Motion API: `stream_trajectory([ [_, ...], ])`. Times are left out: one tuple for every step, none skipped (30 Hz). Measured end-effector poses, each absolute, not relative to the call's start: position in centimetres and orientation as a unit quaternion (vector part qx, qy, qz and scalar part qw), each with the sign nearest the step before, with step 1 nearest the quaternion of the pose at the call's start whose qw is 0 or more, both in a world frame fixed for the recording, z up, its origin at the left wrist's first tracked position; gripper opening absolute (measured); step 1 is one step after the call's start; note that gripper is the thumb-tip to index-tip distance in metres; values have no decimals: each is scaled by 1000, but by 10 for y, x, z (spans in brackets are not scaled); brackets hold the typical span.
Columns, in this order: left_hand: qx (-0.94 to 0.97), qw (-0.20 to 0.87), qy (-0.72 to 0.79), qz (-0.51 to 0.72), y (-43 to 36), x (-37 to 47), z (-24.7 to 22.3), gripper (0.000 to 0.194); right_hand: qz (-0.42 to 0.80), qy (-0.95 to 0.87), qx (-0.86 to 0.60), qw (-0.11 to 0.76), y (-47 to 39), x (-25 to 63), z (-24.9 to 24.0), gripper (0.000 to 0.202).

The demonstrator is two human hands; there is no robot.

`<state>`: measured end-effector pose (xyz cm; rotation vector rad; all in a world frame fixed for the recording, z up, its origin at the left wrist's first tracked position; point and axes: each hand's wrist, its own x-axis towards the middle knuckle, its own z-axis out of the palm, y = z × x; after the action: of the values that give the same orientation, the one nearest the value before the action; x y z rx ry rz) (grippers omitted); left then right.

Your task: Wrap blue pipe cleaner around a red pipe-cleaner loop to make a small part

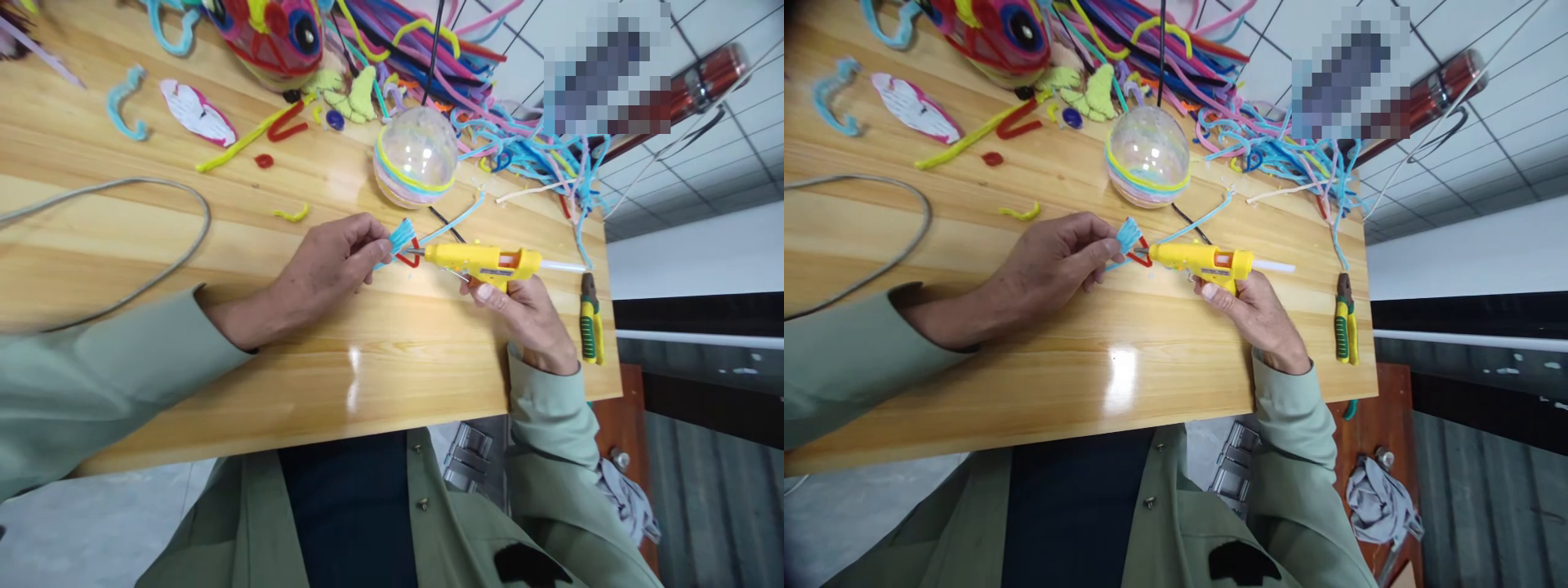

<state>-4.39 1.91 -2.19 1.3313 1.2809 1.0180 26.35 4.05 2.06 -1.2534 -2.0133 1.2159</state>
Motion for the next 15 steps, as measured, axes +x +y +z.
stream_trajectory([
  [549,494,527,420,19,-44,-22,13,441,-734,-460,235,40,263,20,41],
  [549,495,526,420,19,-44,-22,14,438,-734,-463,236,40,263,20,41],
  [549,495,526,420,19,-44,-21,14,437,-733,-465,237,40,263,20,42],
  [550,495,526,419,18,-44,-21,14,435,-732,-466,239,40,263,20,42],
  [552,494,527,418,18,-44,-20,14,434,-733,-466,240,39,262,20,42],
  [554,492,527,416,18,-44,-20,13,433,-734,-466,239,39,262,21,42],
  [557,490,528,414,18,-44,-19,13,433,-735,-464,237,39,262,21,42],
  [560,487,528,413,18,-45,-19,13,433,-737,-462,235,39,262,21,41],
  [564,484,528,411,18,-45,-18,12,432,-739,-462,233,38,262,21,41],
  [567,481,527,411,18,-45,-18,12,430,-740,-462,233,38,261,20,40],
  [571,479,527,409,18,-45,-18,12,427,-742,-461,233,38,261,20,41],
  [575,477,527,406,18,-45,-18,11,424,-745,-459,233,38,261,20,42],
  [580,475,526,402,18,-45,-18,10,422,-748,-457,232,38,261,20,44],
  [584,473,527,398,18,-45,-18,10,420,-751,-453,232,38,261,20,45],
  [587,471,528,394,17,-46,-17,10,420,-755,-448,230,38,261,19,45],
])
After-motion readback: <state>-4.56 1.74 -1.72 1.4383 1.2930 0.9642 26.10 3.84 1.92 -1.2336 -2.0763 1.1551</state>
